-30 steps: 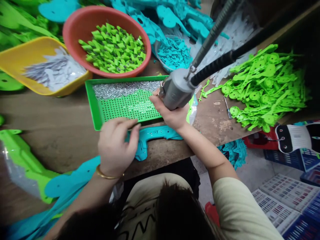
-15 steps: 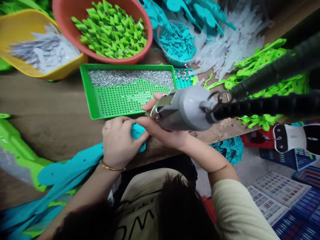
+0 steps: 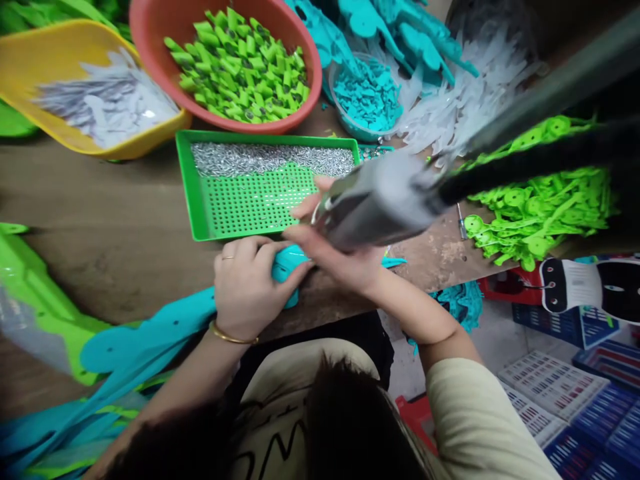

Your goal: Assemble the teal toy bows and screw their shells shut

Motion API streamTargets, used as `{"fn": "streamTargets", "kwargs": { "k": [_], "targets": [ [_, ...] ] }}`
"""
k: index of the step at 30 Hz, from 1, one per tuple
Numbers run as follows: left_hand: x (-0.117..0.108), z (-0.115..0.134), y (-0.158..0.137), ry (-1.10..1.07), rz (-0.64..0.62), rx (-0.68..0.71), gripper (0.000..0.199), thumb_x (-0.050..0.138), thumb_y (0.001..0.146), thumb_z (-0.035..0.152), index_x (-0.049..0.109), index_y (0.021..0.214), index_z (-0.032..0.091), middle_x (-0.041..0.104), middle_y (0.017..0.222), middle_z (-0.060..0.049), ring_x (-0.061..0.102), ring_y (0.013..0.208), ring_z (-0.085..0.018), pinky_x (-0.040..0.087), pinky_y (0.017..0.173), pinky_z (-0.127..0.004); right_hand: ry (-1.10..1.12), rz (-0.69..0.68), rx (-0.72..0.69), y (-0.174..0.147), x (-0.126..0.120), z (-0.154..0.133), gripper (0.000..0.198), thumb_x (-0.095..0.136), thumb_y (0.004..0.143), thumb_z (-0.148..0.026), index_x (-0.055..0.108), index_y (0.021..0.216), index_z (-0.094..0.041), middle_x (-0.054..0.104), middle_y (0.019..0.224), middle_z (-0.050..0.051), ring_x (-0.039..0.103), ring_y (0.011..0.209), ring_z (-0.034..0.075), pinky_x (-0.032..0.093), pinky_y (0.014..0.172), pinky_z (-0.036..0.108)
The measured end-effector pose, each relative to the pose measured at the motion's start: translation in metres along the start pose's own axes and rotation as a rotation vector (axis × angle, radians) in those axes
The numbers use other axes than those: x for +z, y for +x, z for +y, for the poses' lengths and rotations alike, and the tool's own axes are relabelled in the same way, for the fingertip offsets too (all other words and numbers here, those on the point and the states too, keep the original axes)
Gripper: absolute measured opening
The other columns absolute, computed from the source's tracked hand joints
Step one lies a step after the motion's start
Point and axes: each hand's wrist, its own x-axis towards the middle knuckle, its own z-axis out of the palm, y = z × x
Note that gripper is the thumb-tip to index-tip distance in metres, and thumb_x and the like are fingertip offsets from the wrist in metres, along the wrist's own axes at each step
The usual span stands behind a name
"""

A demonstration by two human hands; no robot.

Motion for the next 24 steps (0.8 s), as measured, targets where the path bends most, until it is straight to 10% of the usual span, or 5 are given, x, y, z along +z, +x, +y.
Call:
{"fn": "streamTargets", "kwargs": {
  "k": [5,14,24],
  "targets": [
    [-0.001,0.0,0.0,0.052,0.006,0.022,0.047,0.056,0.085,0.062,0.067,0.092,0.017,0.063,0.094,-0.013,0.052,0.093,-0.032,0.037,0.076,-0.042,0.01,0.316,-0.041,0.045,0.028,0.015,0.017,0.066,0.084,-0.04,0.059,0.094,-0.028,0.063,0.081,-0.006,0.056,0.049,0.005,0.053,0.049,0.021],
    [0.0,0.001,0.0,0.067,-0.016,0.026,0.048,0.055,0.085,0.063,0.066,0.092,0.016,0.063,0.093,-0.014,0.053,0.093,-0.032,0.038,0.074,-0.042,-0.236,0.05,0.186,0.035,0.028,0.07,0.025,0.048,0.092,-0.042,0.059,0.109,-0.026,0.06,0.101,0.004,0.068,0.098,0.021,0.06,0.085,0.044],
    [-0.022,-0.021,0.004,0.095,-0.175,-0.006,0.055,0.048,0.088,0.064,0.068,0.098,0.013,0.061,0.094,-0.013,0.054,0.095,-0.033,0.043,0.081,-0.042,0.007,0.258,-0.037,0.039,0.015,-0.002,0.03,0.065,0.084,-0.052,0.058,0.103,-0.03,0.064,0.087,-0.005,0.054,0.049,0.006,0.052,0.05,0.023]
  ]
}}
